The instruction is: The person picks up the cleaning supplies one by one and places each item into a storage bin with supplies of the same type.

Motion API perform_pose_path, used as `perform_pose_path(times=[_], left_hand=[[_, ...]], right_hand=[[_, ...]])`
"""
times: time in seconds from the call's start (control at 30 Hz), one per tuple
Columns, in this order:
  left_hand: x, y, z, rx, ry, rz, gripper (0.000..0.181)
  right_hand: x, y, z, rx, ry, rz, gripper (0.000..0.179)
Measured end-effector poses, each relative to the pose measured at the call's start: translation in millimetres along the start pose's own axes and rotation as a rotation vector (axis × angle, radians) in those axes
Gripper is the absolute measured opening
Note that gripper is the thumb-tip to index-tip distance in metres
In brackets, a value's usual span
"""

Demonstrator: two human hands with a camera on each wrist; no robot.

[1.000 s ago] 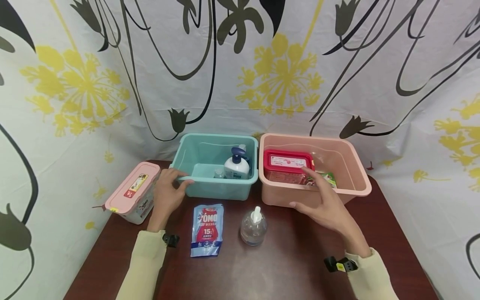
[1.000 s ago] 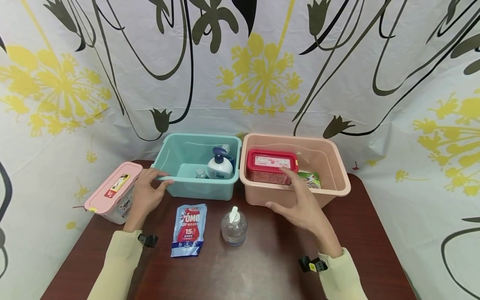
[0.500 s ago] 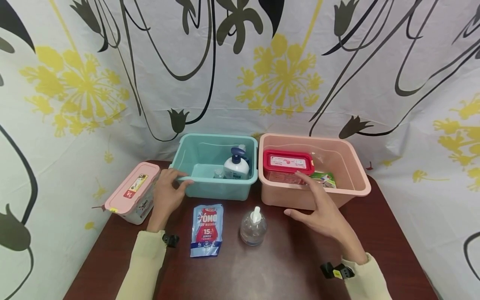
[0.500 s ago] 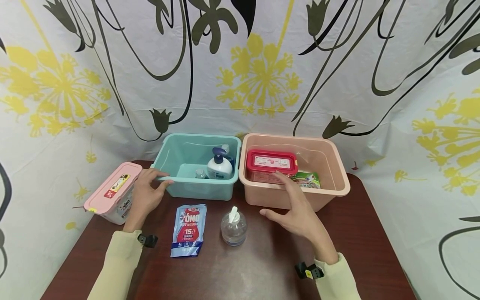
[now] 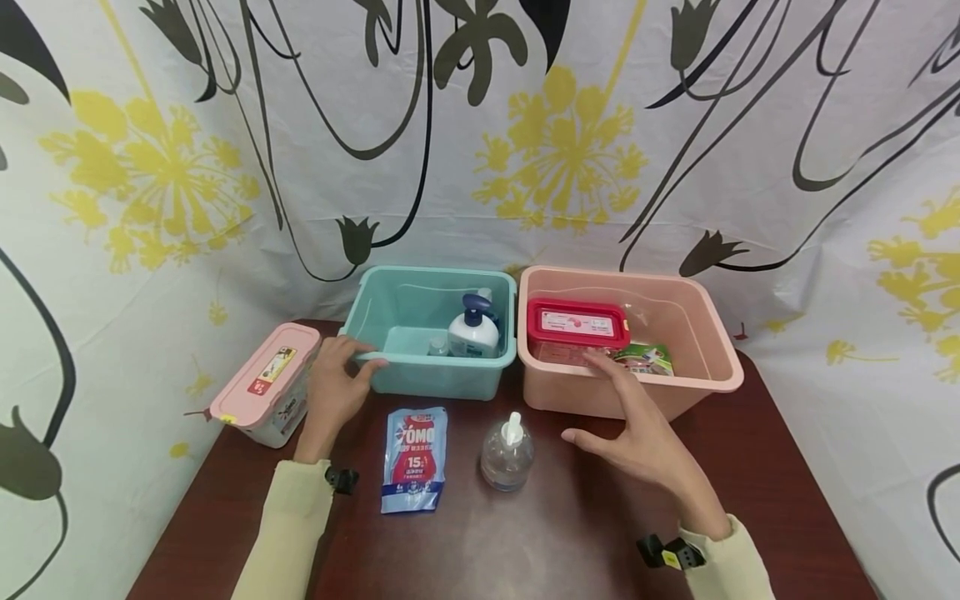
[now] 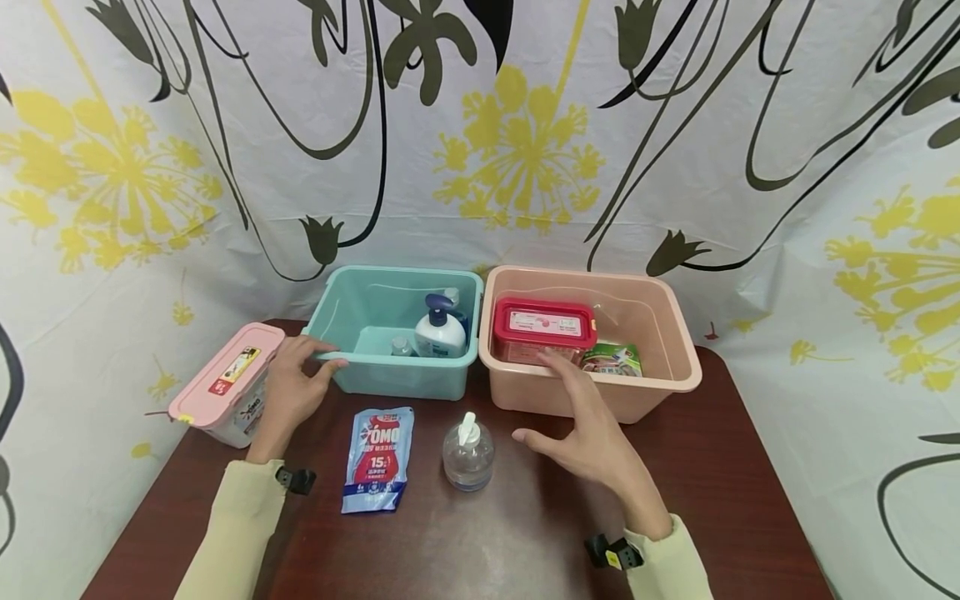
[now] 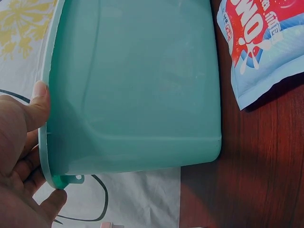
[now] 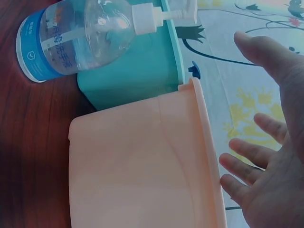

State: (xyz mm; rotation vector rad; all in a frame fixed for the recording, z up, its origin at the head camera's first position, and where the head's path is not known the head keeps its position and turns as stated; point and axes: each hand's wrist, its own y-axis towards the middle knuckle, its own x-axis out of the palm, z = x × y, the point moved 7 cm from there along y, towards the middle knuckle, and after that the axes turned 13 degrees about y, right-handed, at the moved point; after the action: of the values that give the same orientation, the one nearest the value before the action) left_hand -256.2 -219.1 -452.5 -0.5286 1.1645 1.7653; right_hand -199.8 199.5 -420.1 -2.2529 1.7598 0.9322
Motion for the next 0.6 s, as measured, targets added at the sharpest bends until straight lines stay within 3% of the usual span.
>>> perform_pose_path(times=[0.3, 0.6], left_hand=[[0.6, 0.3, -0.7, -0.002, -0.001, -0.004, 0.031], [0.6, -0.1, -0.6, -0.004, -0.002, -0.005, 0.031]], right_hand=[[7.5, -2.7, -5.1, -0.048, 0.018, -0.005, 0.106], [15.7, -7.8, -6.3, -0.014, 0.065, -0.008, 0.101]])
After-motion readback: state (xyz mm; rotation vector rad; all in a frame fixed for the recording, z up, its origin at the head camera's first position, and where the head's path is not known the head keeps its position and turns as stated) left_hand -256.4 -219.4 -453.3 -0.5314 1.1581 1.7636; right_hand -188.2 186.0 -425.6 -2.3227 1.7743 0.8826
